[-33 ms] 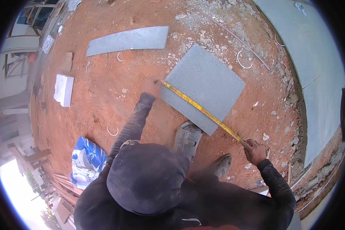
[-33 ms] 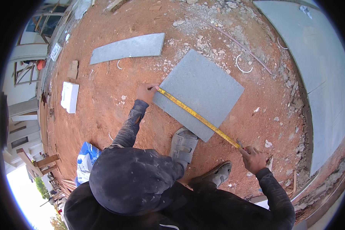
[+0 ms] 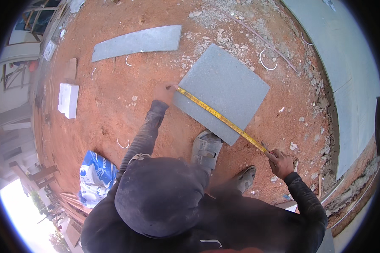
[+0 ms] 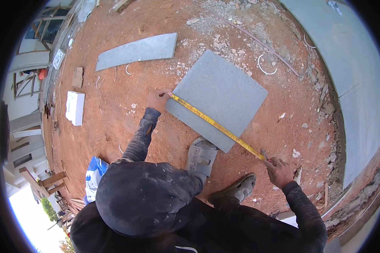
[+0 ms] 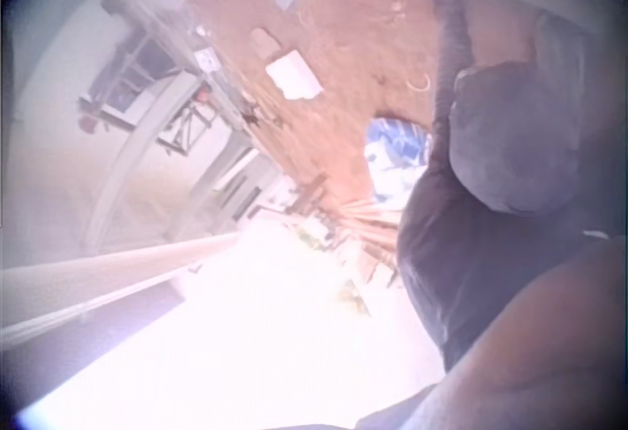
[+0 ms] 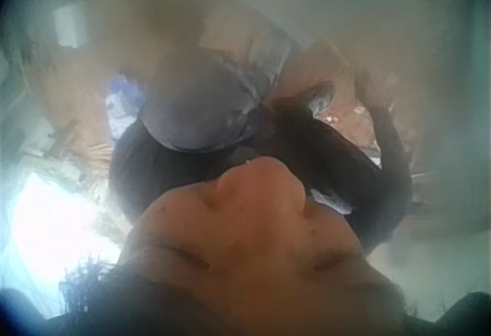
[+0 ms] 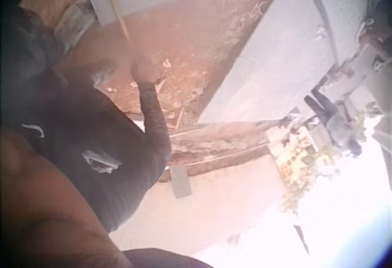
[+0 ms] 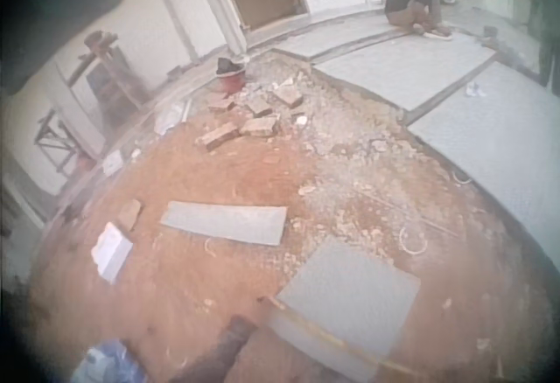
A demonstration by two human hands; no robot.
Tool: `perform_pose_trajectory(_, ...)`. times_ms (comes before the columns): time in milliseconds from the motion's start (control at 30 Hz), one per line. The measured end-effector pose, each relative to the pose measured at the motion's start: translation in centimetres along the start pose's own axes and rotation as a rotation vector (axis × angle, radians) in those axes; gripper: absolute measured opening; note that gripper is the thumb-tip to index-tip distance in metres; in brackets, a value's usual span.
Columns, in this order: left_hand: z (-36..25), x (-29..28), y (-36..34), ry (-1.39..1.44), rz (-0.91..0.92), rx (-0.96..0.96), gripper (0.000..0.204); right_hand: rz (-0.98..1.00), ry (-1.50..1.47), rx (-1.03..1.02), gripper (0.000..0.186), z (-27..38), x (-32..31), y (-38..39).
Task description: The person measures and marks large grey floor tiles using a tape measure and pencil. They lift and position the tiles on a prepared floor surface, aligning them with other tiles. The person also handles a bucket of mortar and a trowel, preparing to apply adhesive to the tiles.
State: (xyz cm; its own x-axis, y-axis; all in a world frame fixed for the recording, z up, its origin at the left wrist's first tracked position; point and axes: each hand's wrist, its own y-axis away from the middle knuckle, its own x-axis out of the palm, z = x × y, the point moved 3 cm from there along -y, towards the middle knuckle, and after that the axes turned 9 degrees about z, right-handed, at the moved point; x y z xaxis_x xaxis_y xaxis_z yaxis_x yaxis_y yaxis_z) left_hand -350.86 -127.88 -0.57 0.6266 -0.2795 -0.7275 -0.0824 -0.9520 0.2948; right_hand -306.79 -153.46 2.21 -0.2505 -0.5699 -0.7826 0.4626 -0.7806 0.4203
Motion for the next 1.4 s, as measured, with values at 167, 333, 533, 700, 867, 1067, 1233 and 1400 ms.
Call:
perform_pose_trajectory(167,0.0,-0.2,0.1,0.008,0.060,-0.096,0.019,0.025,-0.040,0.015,0.033,0.4,0.8,0.6)
perform_pose_trajectory(333,0.0,-0.1,0.3,-0.013,0.063,-0.018,0.020,0.031,-0.069,0.009,0.035,1.1,1.3,0.8)
perform_pose_trajectory(533,-0.1,-0.1,0.1,-0.009,0.087,-0.031,0.023,0.046,-0.081,0.032,0.036,0.9,1.5,0.6)
perform_pose_trajectory(700,-0.1,-0.1,0.1,-0.008,0.092,-0.032,0.023,0.041,-0.086,0.035,0.037,0.4,1.8,0.6)
perform_pose_trajectory(867,-0.2,-0.1,0.1,-0.016,0.078,-0.040,0.022,0.042,-0.081,0.029,0.037,0.2,2.2,0.5)
perform_pose_trajectory(1067,-0.2,-0.1,0.1,-0.009,0.069,-0.033,0.022,0.045,-0.086,0.025,0.036,0.0,2.4,0.5)
perform_pose_trajectory(1233,0.2,-0.2,0.2,-0.039,0.059,-0.070,0.022,0.026,-0.113,0.006,0.037,0.1,2.1,0.5)
perform_pose_trajectory(1400,-0.8,-0.2,-1.8,0.096,0.051,-0.021,0.020,-0.012,-0.073,-0.004,0.036,-0.6,0.4,-0.3)
